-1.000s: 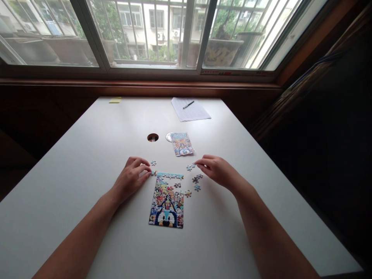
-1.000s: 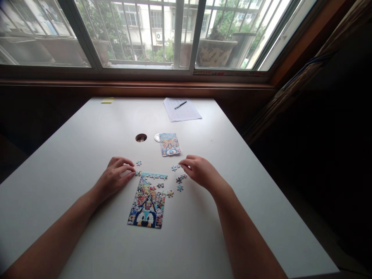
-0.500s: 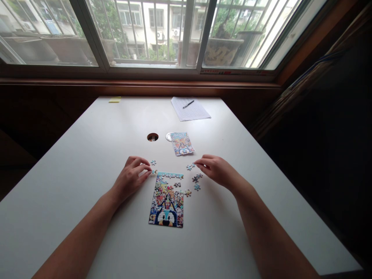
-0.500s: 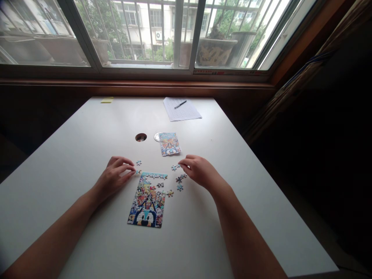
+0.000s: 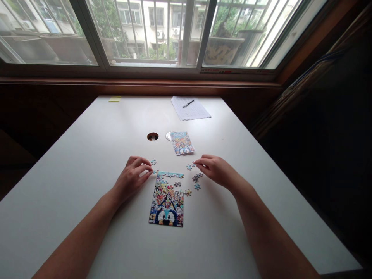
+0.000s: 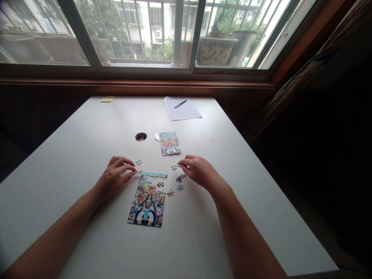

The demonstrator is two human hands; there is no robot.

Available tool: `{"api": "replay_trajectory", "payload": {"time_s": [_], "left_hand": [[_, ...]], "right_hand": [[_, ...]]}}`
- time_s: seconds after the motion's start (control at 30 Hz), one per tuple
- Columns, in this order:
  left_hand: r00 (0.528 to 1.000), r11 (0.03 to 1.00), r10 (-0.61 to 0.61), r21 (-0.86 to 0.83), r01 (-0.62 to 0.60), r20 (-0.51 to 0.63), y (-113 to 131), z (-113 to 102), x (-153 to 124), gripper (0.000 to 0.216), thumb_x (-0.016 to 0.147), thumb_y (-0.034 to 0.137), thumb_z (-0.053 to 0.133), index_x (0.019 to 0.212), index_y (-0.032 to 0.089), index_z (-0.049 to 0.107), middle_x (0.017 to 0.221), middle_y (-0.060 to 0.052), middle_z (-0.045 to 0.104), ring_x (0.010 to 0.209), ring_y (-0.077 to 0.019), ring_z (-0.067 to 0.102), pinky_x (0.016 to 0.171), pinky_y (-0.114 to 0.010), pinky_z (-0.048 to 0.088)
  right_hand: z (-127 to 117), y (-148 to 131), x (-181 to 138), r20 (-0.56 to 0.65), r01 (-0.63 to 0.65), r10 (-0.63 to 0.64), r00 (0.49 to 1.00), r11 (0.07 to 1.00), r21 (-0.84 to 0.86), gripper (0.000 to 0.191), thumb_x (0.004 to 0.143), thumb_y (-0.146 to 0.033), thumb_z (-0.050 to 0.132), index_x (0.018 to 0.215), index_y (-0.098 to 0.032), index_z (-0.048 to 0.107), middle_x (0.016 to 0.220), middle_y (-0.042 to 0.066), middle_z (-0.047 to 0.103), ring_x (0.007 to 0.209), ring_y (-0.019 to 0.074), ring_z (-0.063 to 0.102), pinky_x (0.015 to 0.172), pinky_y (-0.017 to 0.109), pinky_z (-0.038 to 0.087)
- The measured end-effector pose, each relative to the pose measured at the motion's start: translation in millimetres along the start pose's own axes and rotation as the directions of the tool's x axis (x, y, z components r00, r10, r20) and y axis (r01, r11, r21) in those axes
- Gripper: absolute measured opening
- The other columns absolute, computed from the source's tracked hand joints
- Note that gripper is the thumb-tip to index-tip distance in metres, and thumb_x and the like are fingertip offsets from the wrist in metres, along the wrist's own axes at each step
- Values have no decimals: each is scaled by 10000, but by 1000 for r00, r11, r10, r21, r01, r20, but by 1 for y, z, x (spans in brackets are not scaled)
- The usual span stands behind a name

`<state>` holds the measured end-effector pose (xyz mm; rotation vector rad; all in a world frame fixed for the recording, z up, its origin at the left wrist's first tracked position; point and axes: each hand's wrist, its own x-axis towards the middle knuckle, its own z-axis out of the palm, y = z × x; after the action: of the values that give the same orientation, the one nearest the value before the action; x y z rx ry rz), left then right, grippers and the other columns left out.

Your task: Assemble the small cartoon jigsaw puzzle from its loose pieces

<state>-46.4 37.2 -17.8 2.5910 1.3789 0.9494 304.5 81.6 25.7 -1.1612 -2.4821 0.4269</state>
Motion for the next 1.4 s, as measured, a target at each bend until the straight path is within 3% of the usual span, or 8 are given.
{"api": "replay_trajectory", "payload": {"time_s": [0.7,1.4], "left_hand": [[1000,1000,28,0,-28,12,8,-1,2,78,920,220,629,928,225,706,1023,-67,666,1063,-246,524,919,-428,507],[994,985,109,128,-111,23,22,-4,5,109,920,165,629,998,227,673,1053,-49,667,1094,-248,526,937,-429,502]], "right_hand": [[6,0,1,20,16,-15,1000,1000,-8,244,974,-240,526,1068,-245,752,981,58,733,865,184,676,766,310,521],[12,0,1,36,15,-15,999,1000,-14,239,967,-219,538,1065,-245,754,996,51,736,893,189,682,794,309,532]]}}
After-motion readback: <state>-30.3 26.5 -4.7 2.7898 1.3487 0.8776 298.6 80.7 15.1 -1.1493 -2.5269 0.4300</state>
